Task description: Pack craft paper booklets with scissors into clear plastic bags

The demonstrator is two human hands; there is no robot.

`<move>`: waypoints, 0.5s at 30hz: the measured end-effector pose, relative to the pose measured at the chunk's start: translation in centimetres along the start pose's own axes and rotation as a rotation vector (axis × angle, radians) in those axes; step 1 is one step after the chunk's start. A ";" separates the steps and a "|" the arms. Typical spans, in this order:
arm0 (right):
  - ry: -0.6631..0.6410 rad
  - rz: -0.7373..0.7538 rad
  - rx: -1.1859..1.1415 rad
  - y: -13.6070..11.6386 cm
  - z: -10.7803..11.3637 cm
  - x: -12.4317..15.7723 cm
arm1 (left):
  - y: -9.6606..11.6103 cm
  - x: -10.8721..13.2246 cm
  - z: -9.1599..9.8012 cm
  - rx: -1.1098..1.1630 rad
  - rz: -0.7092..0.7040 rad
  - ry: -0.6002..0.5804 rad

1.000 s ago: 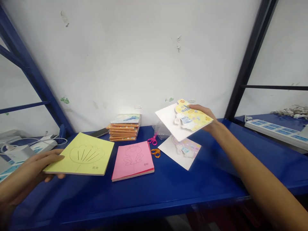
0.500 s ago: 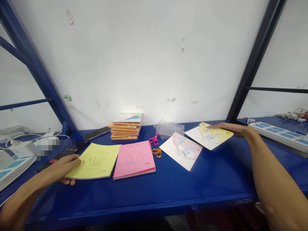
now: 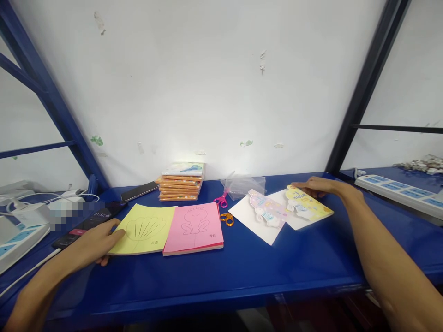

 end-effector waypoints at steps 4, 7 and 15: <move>-0.434 -0.161 0.047 0.6 -3.8 0.6 | 0.1 -0.3 -0.1 -0.002 -0.033 0.002; -0.527 -0.133 0.005 -0.7 -5.0 1.4 | 0.3 -0.3 0.0 0.017 -0.056 0.014; -0.617 -0.161 -0.078 -2.3 -6.8 3.2 | 0.2 -0.4 -0.4 0.068 -0.030 -0.026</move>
Point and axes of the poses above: each hand's wrist, its own x-axis away from the middle knuckle, its own z-axis out of the back of the hand, y = z × x, the point moved 8 cm from there along -x, towards the middle knuckle, and after that the axes turned 13 degrees about -x, right-handed, at the moved point
